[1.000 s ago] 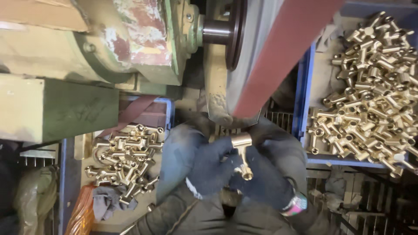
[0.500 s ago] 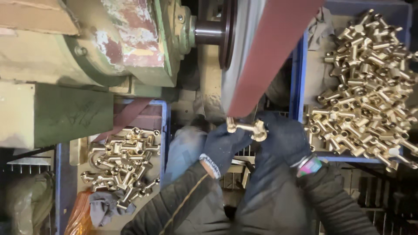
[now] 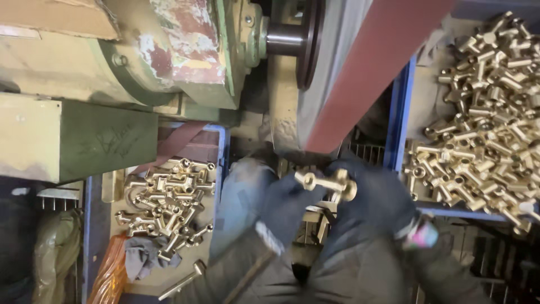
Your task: The person grinds brass plumbing fixtures using a vertical belt sander, holding each piece with gloved hands to smooth the surface against the moving belt before setting it aside.
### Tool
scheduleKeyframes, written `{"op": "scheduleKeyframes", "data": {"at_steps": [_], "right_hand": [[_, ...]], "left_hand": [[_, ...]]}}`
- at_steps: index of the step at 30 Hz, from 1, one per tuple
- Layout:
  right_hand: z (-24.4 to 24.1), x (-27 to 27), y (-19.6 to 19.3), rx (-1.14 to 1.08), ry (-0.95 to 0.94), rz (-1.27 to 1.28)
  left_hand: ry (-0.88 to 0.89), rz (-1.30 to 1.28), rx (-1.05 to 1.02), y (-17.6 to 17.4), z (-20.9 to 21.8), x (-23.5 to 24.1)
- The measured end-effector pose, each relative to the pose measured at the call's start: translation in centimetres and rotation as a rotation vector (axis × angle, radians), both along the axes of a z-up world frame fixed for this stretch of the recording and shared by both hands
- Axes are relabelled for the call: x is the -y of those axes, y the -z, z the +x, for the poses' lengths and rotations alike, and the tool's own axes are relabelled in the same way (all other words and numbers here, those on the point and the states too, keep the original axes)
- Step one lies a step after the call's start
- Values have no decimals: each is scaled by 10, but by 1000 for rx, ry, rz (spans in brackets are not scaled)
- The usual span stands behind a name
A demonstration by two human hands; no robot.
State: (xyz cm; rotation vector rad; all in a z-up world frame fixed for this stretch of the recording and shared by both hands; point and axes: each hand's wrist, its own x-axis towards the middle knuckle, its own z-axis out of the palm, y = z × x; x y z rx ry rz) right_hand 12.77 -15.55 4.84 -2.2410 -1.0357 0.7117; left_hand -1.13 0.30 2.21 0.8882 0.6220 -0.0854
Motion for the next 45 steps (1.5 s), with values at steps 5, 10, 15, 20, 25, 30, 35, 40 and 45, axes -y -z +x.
{"op": "scheduleKeyframes", "data": {"at_steps": [5,10,15,20,25,30,35,40,45], "right_hand": [[-80,-2,-23,47,23,333],[-73,-27,26,-396,248,233],[-62,-44,59,-808,273,542],[-58,-41,50,-1216,372,536],[-29,-52,52,-1339,663,305],[-42,-40,53,-1254,484,345],[-70,-27,41,-331,124,407],[-59,-43,52,-798,170,451],[-60,-43,53,-1279,403,463]], "left_hand": [[-67,1001,457,-56,-37,4],[98,621,249,-21,0,-28],[111,764,172,33,20,-31],[47,591,56,98,14,-22],[178,601,24,148,27,-27],[179,631,196,117,26,-31],[114,416,323,25,0,-25],[101,747,22,14,20,-33],[-19,336,-34,71,20,-25]]}}
